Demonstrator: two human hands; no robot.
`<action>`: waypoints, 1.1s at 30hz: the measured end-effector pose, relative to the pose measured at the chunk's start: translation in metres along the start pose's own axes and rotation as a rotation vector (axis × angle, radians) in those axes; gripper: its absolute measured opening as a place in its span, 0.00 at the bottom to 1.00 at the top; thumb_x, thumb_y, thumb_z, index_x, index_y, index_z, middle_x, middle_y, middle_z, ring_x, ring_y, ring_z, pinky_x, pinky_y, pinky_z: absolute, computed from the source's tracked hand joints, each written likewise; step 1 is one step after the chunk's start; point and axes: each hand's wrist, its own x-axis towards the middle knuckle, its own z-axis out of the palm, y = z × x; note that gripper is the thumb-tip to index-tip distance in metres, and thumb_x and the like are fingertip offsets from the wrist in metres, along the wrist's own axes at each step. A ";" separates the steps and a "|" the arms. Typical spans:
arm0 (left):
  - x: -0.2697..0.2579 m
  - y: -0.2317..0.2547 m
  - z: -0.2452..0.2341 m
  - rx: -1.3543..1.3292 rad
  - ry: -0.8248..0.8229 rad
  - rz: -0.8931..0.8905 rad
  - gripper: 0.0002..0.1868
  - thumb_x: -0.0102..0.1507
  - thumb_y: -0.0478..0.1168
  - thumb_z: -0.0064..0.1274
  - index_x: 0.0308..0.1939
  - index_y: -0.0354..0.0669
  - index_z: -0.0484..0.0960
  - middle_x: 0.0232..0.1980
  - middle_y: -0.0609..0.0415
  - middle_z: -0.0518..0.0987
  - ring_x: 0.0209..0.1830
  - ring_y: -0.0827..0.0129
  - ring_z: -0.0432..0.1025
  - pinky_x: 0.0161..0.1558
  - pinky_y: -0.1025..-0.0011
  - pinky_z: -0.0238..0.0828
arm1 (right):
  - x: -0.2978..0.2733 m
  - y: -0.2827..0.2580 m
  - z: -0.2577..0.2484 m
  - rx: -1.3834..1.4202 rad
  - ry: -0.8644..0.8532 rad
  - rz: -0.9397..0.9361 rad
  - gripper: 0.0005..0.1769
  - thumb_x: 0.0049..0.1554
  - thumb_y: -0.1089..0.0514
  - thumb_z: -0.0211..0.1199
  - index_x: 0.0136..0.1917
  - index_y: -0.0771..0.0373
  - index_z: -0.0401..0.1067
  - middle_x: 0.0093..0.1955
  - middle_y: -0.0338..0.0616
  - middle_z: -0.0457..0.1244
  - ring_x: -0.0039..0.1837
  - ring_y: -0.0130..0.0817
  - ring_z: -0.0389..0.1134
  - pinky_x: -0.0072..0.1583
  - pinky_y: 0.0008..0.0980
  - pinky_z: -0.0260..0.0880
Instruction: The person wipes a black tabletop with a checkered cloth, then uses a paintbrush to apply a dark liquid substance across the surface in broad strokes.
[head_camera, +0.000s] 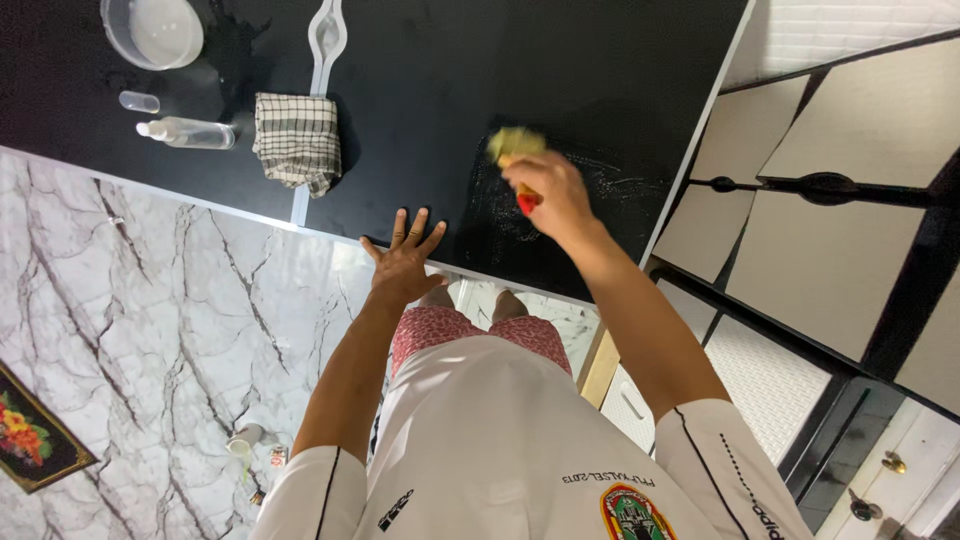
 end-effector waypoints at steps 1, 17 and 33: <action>-0.001 0.000 0.001 -0.007 0.004 -0.001 0.55 0.53 0.62 0.66 0.78 0.81 0.49 0.85 0.72 0.35 0.85 0.66 0.25 0.70 0.19 0.22 | 0.004 -0.001 -0.002 -0.082 0.148 -0.101 0.14 0.48 0.62 0.68 0.50 0.55 0.78 0.57 0.43 0.72 0.57 0.39 0.76 0.61 0.40 0.78; -0.004 0.003 0.003 -0.007 0.007 0.009 0.54 0.54 0.61 0.66 0.79 0.80 0.50 0.85 0.71 0.34 0.85 0.64 0.25 0.69 0.18 0.24 | -0.074 0.008 0.022 0.633 -0.119 0.530 0.06 0.59 0.55 0.70 0.50 0.56 0.80 0.47 0.43 0.73 0.48 0.37 0.75 0.51 0.35 0.77; 0.000 0.004 0.002 0.024 0.034 0.004 0.55 0.54 0.62 0.66 0.78 0.82 0.49 0.86 0.71 0.34 0.86 0.65 0.26 0.71 0.20 0.25 | -0.126 -0.016 -0.003 0.385 0.323 0.522 0.06 0.61 0.63 0.65 0.52 0.61 0.78 0.53 0.48 0.71 0.53 0.37 0.75 0.53 0.36 0.77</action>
